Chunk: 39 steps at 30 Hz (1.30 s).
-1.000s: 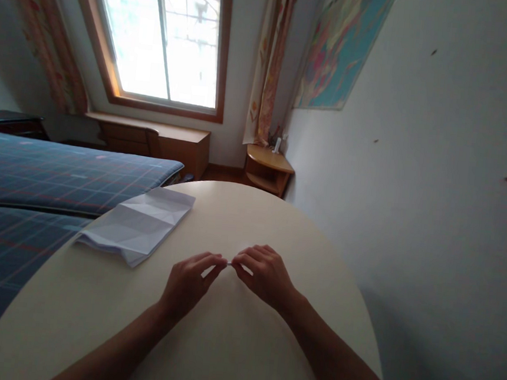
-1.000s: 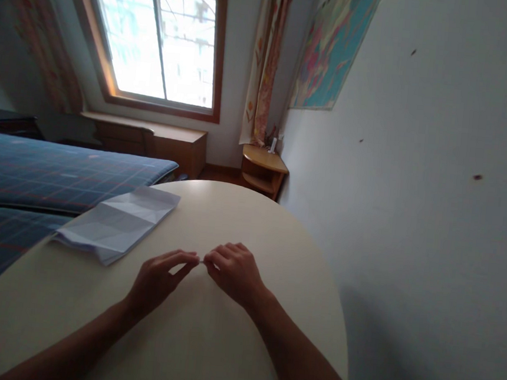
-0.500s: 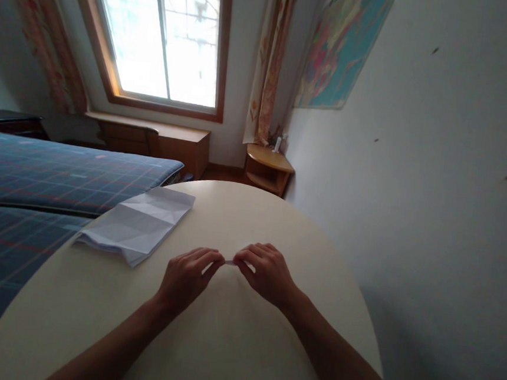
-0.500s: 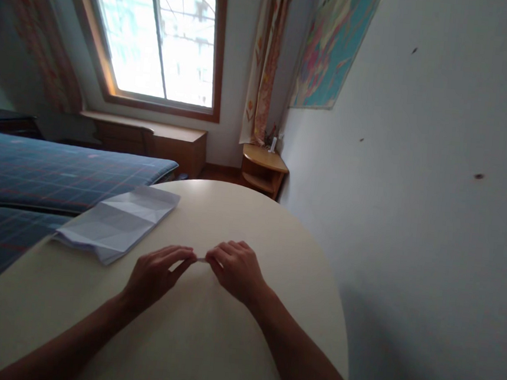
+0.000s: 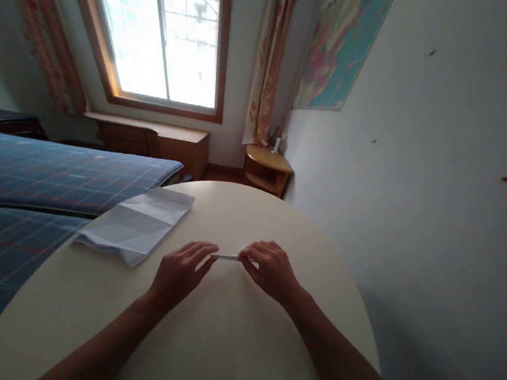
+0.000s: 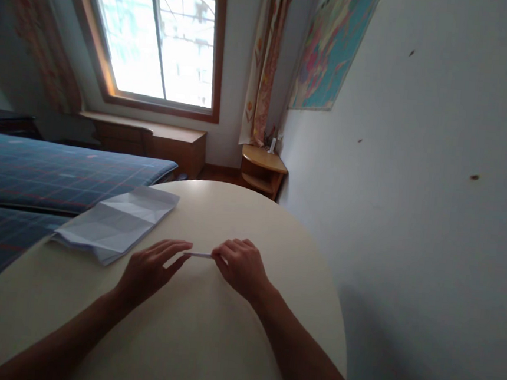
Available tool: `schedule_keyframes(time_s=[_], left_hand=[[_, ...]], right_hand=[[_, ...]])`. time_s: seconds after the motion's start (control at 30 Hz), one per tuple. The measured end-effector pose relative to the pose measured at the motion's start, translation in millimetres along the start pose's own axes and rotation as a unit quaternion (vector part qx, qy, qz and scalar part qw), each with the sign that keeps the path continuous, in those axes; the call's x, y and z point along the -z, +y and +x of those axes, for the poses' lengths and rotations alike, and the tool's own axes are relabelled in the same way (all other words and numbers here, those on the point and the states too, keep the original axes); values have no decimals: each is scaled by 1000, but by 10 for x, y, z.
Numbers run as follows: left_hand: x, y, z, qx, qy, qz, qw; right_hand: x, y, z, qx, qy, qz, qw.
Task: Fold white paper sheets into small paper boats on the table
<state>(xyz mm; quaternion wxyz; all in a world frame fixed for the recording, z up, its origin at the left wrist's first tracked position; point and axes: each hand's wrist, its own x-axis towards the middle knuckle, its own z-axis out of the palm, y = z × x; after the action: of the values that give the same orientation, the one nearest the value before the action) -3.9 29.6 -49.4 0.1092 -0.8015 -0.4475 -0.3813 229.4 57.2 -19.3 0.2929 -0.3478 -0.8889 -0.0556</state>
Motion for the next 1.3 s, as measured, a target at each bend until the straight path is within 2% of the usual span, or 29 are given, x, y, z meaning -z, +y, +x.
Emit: schedule_keyframes(time_s=[0.2,0.33,0.77,1.13,1.3], left_hand=[[-40,95,-23,-26,-36,-27,999],[-16,111,-7,13,-64,6,998],[-18,17,-3,85,-72,10,994],[-48,-46,-13,148,-63,-21,987],[-73,-1,-9,226,-66,-116,965]], right_hand=[[-75,-133,19,35,2,-3,999],[-94,-101,8,15,8,14,1000],[46,98,4,-44,7,36,998],[52,137,-3,-103,50,125,985],[-103,52,-6,-154,105,237,953]])
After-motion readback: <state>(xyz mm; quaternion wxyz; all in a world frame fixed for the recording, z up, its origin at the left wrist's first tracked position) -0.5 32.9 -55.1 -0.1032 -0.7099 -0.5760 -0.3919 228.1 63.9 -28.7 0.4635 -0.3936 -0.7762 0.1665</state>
